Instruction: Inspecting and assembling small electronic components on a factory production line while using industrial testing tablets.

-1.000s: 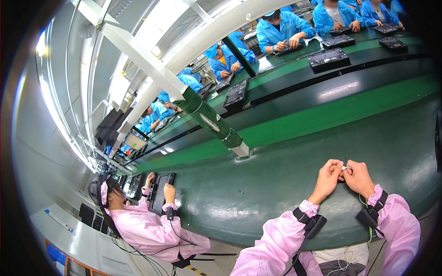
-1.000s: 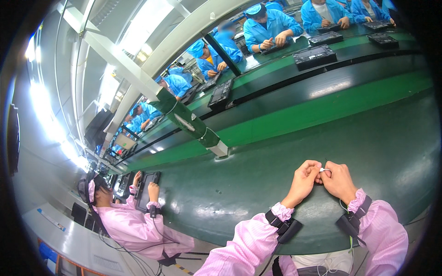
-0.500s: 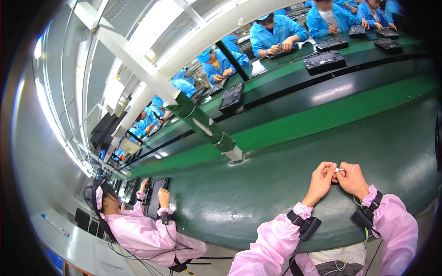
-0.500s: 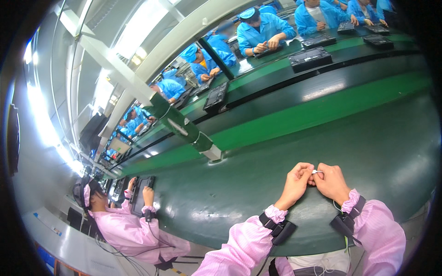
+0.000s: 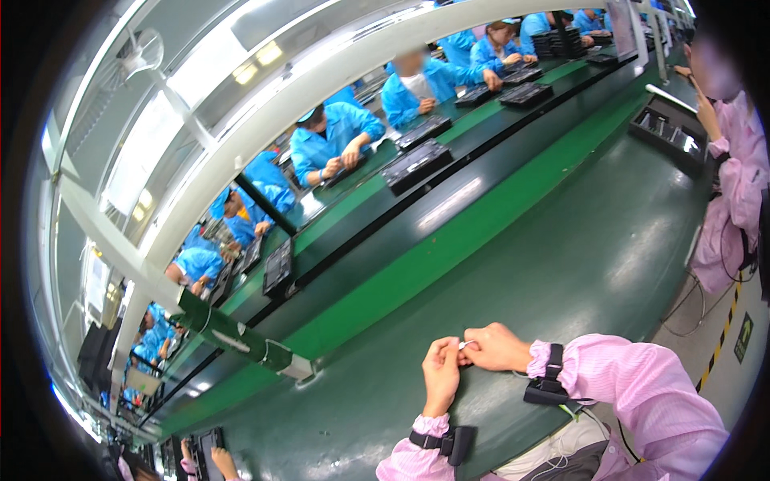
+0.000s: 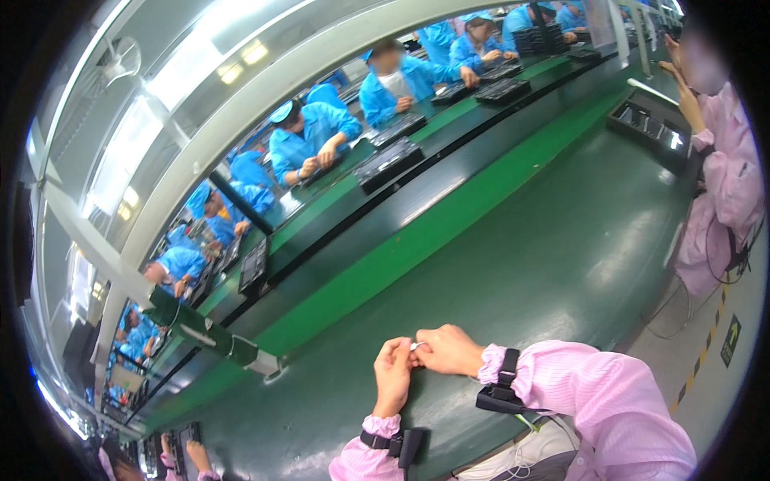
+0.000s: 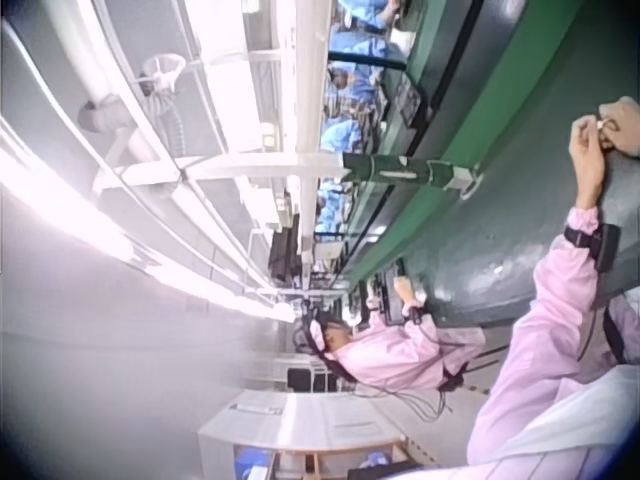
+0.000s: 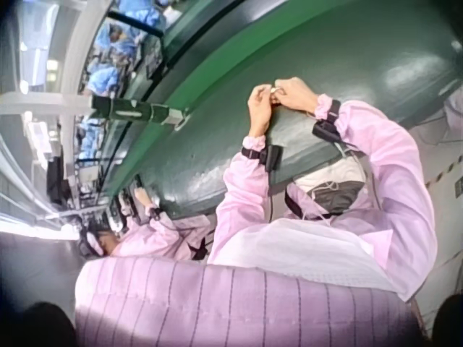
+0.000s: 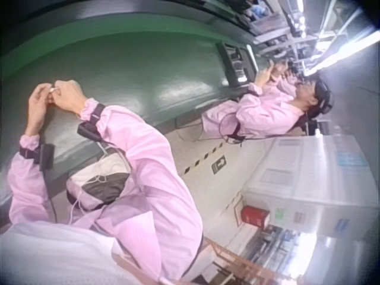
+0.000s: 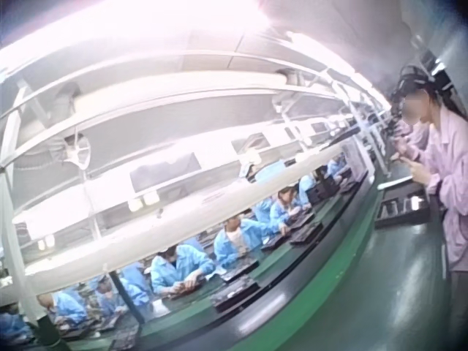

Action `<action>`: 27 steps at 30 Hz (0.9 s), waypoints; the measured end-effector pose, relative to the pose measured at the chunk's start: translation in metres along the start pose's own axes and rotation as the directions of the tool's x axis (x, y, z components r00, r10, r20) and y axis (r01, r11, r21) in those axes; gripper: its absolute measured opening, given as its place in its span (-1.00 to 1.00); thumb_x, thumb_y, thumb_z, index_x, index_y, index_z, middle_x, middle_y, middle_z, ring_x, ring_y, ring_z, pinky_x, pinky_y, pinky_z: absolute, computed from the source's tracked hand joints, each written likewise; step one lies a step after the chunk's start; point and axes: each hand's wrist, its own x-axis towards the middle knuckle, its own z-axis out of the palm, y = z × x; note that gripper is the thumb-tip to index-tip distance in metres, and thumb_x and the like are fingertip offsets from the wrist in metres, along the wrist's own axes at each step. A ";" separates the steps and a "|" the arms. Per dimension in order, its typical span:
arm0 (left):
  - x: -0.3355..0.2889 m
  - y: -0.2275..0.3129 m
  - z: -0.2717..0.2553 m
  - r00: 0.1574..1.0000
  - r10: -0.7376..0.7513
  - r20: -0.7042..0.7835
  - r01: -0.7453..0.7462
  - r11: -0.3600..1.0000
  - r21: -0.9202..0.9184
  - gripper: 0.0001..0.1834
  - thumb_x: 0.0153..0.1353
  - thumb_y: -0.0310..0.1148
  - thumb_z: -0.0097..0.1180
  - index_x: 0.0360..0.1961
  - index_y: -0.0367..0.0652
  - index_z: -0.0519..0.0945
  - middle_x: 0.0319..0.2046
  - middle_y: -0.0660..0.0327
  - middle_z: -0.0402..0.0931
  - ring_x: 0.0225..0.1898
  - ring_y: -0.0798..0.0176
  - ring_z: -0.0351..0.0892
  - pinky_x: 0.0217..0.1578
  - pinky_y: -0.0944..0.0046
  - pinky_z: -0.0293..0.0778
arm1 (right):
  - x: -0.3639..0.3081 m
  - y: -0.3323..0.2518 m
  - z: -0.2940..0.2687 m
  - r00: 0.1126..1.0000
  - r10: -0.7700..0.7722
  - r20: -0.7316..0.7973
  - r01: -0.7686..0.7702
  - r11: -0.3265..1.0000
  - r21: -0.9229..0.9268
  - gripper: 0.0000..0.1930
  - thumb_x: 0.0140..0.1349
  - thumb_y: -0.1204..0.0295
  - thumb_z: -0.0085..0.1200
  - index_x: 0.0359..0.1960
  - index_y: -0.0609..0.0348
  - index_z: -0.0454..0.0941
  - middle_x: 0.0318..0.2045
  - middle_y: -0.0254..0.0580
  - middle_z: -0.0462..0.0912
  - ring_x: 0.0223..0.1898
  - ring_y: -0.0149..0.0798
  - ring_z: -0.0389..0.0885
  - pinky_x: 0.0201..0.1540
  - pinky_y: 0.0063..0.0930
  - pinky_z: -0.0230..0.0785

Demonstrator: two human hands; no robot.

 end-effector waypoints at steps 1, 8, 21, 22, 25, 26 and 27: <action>-0.001 0.001 0.001 1.000 -0.007 -0.003 0.007 1.000 -0.001 -0.84 0.24 -0.39 -0.02 -0.25 -0.28 0.44 -0.54 0.27 0.46 -0.53 0.44 0.43 -0.44 0.46 0.42 | 0.000 0.000 0.000 1.000 0.002 0.009 -0.002 1.000 -0.008 -0.83 0.03 0.36 -0.03 -0.56 0.21 0.42 -0.64 0.09 0.52 -0.54 0.16 0.51 -0.49 -0.06 0.34; -0.002 0.005 0.000 1.000 -0.003 -0.011 0.003 1.000 -0.005 -0.85 0.24 -0.42 -0.03 -0.26 -0.30 0.44 -0.54 0.25 0.45 -0.53 0.44 0.42 -0.45 0.46 0.42 | 0.000 -0.001 0.002 1.000 0.008 0.024 -0.007 1.000 -0.025 -0.82 0.04 0.36 -0.02 -0.57 0.21 0.40 -0.66 0.12 0.50 -0.55 0.19 0.48 -0.49 -0.05 0.31; -0.006 0.031 0.013 0.994 0.023 -0.107 -0.011 0.994 0.106 -0.77 0.24 -0.38 -0.02 -0.16 -0.30 0.33 -0.75 0.32 0.33 -0.78 0.58 0.16 -0.76 0.48 0.10 | 0.001 -0.005 -0.003 1.000 -0.003 0.024 0.003 1.000 -0.011 -0.77 0.07 0.33 0.00 -0.60 0.23 0.39 -0.71 0.06 0.48 -0.59 0.14 0.48 -0.54 -0.09 0.28; -0.008 0.038 0.013 0.994 0.023 -0.110 -0.011 0.994 0.111 -0.77 0.24 -0.38 -0.02 -0.16 -0.30 0.33 -0.75 0.32 0.33 -0.78 0.58 0.16 -0.76 0.48 0.10 | 0.003 -0.007 -0.001 1.000 -0.004 0.024 0.005 1.000 -0.005 -0.77 0.07 0.33 0.00 -0.60 0.23 0.39 -0.71 0.06 0.48 -0.59 0.14 0.48 -0.54 -0.09 0.28; -0.025 0.085 0.035 0.890 0.453 -0.048 -0.422 0.859 0.291 -0.68 0.20 -0.30 0.06 -0.14 -0.26 0.33 -0.71 0.35 0.30 -0.71 0.50 0.26 -0.66 0.47 0.22 | 0.003 -0.004 0.001 0.994 0.021 0.107 -0.015 0.998 -0.058 -0.77 0.07 0.33 0.01 -0.62 0.22 0.38 -0.73 0.03 0.46 -0.62 0.11 0.47 -0.55 -0.11 0.27; -0.033 0.111 0.049 0.825 0.563 0.044 -0.545 0.772 0.326 -0.63 0.17 -0.27 0.10 -0.11 -0.26 0.32 -0.64 0.32 0.35 -0.63 0.46 0.33 -0.58 0.46 0.28 | 0.002 -0.003 -0.002 0.998 -0.005 0.063 0.008 0.999 -0.043 -0.76 0.07 0.33 0.01 -0.63 0.22 0.38 -0.74 0.02 0.45 -0.64 0.10 0.46 -0.56 -0.12 0.27; -0.040 0.134 0.065 0.736 0.668 0.114 -0.672 0.698 0.249 -0.56 0.15 -0.22 0.11 -0.08 -0.28 0.31 -0.52 0.25 0.37 -0.51 0.39 0.37 -0.49 0.41 0.32 | -0.001 0.000 -0.004 0.999 -0.025 0.023 0.026 0.999 -0.025 -0.76 0.07 0.33 0.01 -0.64 0.22 0.38 -0.75 0.01 0.44 -0.65 0.10 0.45 -0.57 -0.12 0.26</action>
